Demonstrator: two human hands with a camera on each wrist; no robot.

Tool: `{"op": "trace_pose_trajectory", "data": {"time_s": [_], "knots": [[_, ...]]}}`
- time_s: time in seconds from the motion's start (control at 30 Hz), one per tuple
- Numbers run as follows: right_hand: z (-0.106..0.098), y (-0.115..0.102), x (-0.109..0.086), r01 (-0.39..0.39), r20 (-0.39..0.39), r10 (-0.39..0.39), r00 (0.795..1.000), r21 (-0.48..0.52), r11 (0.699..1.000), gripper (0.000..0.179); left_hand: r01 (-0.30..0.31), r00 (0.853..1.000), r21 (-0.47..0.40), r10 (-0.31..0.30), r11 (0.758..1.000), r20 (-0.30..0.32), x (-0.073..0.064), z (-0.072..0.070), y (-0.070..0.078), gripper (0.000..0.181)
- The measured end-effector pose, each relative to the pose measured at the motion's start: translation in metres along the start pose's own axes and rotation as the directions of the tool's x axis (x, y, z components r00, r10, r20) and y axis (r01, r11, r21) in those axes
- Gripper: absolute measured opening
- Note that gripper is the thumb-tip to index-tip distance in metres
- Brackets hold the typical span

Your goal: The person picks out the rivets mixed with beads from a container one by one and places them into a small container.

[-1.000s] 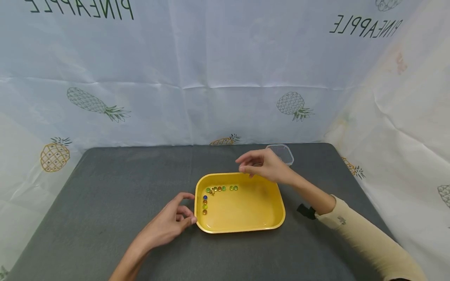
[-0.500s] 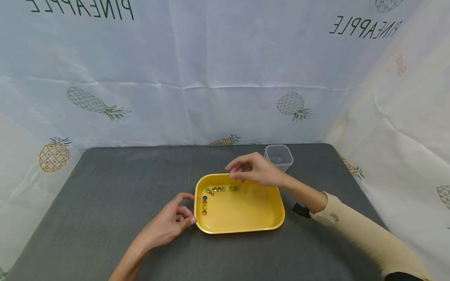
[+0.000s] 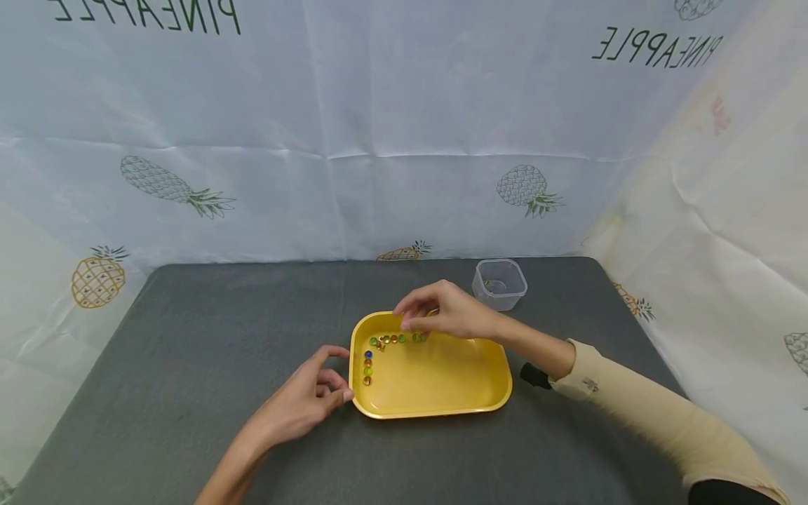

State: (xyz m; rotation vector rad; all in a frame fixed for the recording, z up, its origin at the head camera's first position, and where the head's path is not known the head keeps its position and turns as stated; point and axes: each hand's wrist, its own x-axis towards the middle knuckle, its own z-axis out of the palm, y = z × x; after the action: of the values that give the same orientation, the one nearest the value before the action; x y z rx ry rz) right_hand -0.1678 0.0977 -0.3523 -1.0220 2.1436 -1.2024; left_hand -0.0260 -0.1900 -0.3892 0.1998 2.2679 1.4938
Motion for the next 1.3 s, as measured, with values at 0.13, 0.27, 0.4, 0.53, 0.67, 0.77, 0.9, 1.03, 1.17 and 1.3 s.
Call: {"op": "trace_pose_trajectory", "data": {"time_s": [0.13,0.27,0.4,0.53,0.67,0.77,0.9,1.03,1.17,1.3], "knots": [[0.001,0.001,0.002,0.003,0.015,-0.003,1.000,0.004,1.000,0.031,-0.004,1.000,-0.001,0.004,1.000,0.001,0.000,0.000,0.000,0.061],[0.000,0.000,0.003,0.011,0.026,-0.011,1.000,0.007,1.000,0.031,-0.005,1.000,-0.004,0.005,1.000,0.003,0.000,0.000,0.000,0.061],[0.001,-0.003,0.005,0.015,0.041,-0.015,0.999,-0.005,1.000,0.031,-0.005,1.000,-0.007,0.005,1.000,0.004,0.000,-0.001,0.000,0.061],[0.004,-0.005,0.007,0.009,0.064,-0.009,0.998,0.001,1.000,0.030,-0.001,1.000,-0.009,0.001,1.000,0.005,0.000,0.000,0.000,0.061],[0.008,-0.004,0.010,-0.005,0.087,0.004,0.996,0.020,1.000,0.031,0.000,1.000,-0.006,0.000,1.000,0.005,0.000,0.000,0.000,0.061],[0.010,-0.003,0.012,-0.013,0.101,0.011,0.995,0.022,1.000,0.032,0.000,1.000,-0.001,0.000,1.000,0.005,0.000,0.000,0.000,0.061],[0.012,0.000,0.015,-0.015,0.124,0.013,0.992,0.019,1.000,0.032,-0.001,1.000,-0.002,0.001,1.000,0.006,0.000,0.000,0.000,0.061],[0.014,0.003,0.017,-0.006,0.146,0.004,0.989,0.013,1.000,0.032,-0.002,1.000,-0.006,0.002,1.000,0.011,0.001,0.000,0.000,0.061],[0.016,0.004,0.019,-0.018,0.168,0.016,0.986,0.013,1.000,0.033,0.007,1.000,-0.008,-0.007,1.000,0.014,0.001,-0.001,0.000,0.061],[0.019,0.004,0.021,-0.045,0.188,0.042,0.981,0.011,0.999,0.034,0.011,1.000,-0.009,-0.011,1.000,0.014,0.001,0.000,-0.001,0.061]]}}
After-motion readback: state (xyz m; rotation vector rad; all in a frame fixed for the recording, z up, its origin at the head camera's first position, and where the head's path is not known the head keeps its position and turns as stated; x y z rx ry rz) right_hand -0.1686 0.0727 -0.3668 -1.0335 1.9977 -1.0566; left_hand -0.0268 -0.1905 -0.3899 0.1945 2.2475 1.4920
